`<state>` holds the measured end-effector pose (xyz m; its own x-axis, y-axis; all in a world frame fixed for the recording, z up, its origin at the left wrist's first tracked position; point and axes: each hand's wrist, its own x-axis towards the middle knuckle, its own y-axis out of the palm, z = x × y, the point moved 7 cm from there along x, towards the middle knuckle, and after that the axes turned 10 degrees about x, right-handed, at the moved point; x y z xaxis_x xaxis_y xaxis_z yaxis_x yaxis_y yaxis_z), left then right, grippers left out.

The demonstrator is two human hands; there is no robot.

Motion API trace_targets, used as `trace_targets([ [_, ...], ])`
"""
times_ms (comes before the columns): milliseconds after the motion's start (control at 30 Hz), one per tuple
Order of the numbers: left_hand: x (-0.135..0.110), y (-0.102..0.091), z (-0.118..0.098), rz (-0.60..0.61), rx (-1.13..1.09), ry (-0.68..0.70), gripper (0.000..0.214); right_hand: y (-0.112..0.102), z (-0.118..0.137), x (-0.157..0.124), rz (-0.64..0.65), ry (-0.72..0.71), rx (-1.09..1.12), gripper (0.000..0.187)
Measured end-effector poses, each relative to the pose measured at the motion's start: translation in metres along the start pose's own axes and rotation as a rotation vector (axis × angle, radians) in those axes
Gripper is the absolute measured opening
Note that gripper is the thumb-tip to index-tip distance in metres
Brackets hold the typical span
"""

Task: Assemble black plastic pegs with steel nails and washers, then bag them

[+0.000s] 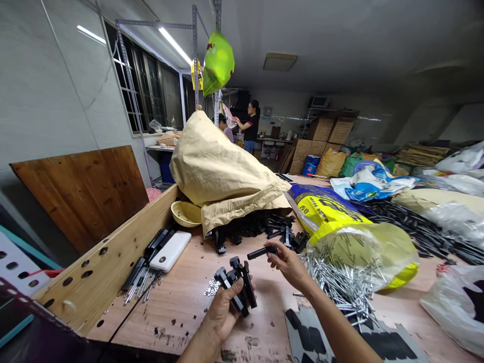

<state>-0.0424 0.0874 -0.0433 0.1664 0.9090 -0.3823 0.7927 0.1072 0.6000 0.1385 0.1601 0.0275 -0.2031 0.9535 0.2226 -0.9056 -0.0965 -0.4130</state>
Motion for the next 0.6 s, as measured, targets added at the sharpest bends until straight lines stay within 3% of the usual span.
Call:
trace_targets([
  [100, 0.000, 0.003, 0.002, 0.042, 0.059, 0.004, 0.043, -0.001, 0.044, -0.028, 0.087, -0.228, -0.226, 0.030],
  [200, -0.004, 0.011, 0.007, 0.091, 0.129, 0.007, 0.042, 0.018, 0.069, -0.048, 0.209, -0.316, -0.538, 0.042],
  [300, -0.011, 0.021, 0.014, 0.159, 0.207, 0.017, 0.041, 0.041, 0.085, -0.064, 0.316, -0.399, -0.637, 0.058],
  [433, -0.018, 0.020, 0.015, 0.132, 0.277, 0.103, 0.035, 0.056, 0.097, -0.078, 0.376, -0.435, -0.496, 0.070],
  [533, -0.023, 0.018, 0.006, 0.073, 0.362, 0.257, 0.031, 0.049, 0.098, -0.083, 0.225, -0.363, -0.182, 0.066],
  [600, -0.029, 0.023, -0.002, 0.079, 0.447, 0.418, 0.040, 0.046, 0.093, -0.087, 0.092, -0.314, 0.030, 0.060],
])
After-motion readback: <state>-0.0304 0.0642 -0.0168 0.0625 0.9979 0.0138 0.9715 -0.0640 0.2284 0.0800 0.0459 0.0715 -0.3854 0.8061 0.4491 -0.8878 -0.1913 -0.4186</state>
